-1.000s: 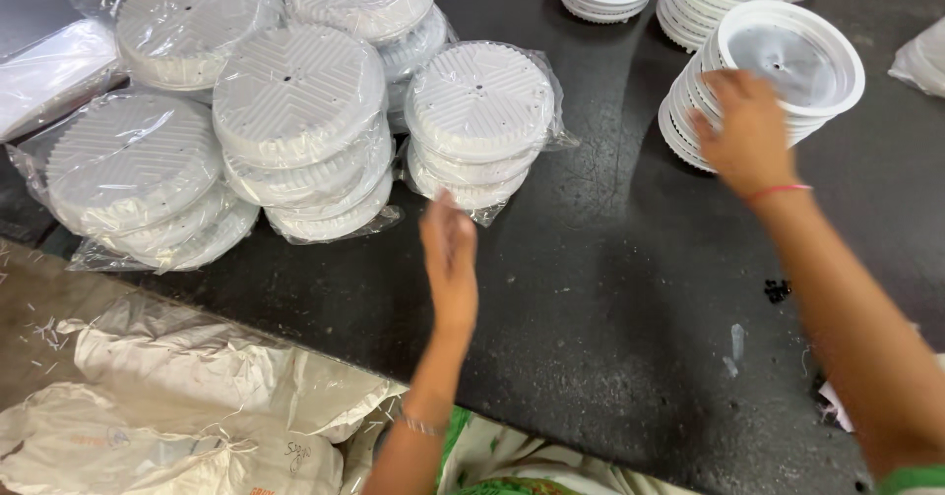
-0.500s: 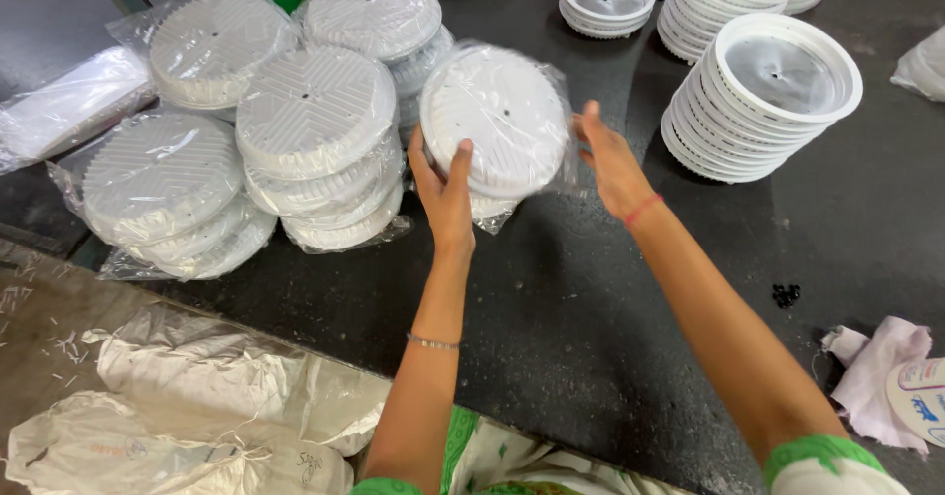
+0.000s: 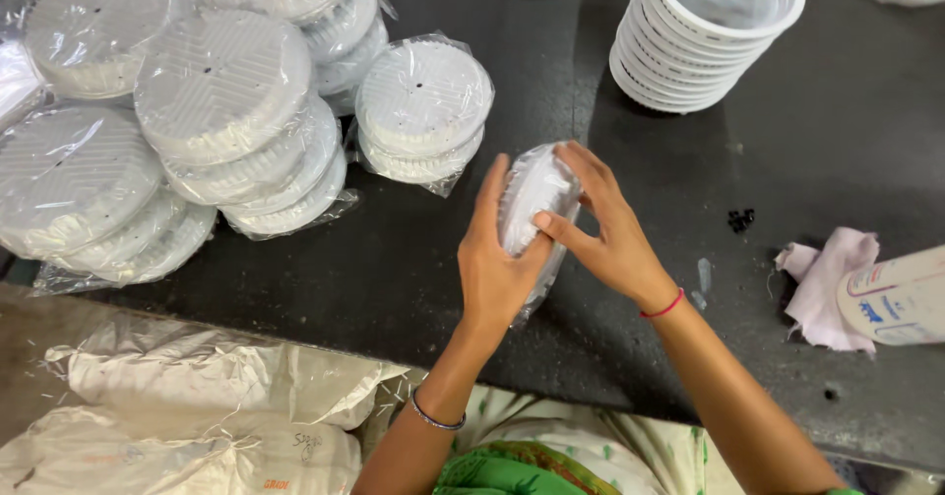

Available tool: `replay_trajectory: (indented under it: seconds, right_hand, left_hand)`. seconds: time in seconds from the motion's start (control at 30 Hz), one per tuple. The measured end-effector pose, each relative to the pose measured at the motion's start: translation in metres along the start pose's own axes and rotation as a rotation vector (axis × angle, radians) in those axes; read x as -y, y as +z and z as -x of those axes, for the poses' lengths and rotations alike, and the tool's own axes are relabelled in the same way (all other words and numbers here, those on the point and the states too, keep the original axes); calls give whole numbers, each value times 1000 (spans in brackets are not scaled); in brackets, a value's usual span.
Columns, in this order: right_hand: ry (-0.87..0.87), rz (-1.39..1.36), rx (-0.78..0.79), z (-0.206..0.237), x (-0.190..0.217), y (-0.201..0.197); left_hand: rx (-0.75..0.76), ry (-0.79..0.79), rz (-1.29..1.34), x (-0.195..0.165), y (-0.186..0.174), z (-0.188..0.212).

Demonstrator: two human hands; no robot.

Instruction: The person picks a round white light fixture base, fits a translucent diffuser cover onto it, wraps the assembled fixture in plastic film, and stacks it with finished units. They repeat this assembly cycle for several fixtures, occasionally wiping a cover with a cloth.

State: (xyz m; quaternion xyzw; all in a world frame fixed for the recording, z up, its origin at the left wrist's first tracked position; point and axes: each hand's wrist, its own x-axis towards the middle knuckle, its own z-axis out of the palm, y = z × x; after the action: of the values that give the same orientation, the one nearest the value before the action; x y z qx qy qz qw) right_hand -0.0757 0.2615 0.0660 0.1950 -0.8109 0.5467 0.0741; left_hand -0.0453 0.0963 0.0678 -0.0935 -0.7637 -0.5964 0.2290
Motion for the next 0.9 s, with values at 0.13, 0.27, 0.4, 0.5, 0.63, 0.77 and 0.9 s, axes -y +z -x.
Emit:
replay_trajectory:
  seconds: [0.13,0.27,0.4,0.5,0.63,0.77,0.9]
  right_hand:
    - [45,-56,9,8,16,-11]
    - [76,-57,-10,21,29,-14]
    - [77,-112,-72,26,35,-16]
    - [79,-137,-92,27,40,-19]
    - [45,-92,-107,31,49,-19]
    - [26,125,-142,37,54,-13]
    - [-51,276,-225,48,40,-15]
  left_hand:
    - [191,241,-5,-7,-16,0]
    - [278,-13,98,-11,-22,-9]
    - [277,40,-11,-18,-20,-15]
    - [295,-33,38,-25,-20,-17]
    - [292,-8,14,-34,-18,-17]
    - [247,78,-140,-37,-11,-11]
    - [138,167,-129,-24,-5,-1]
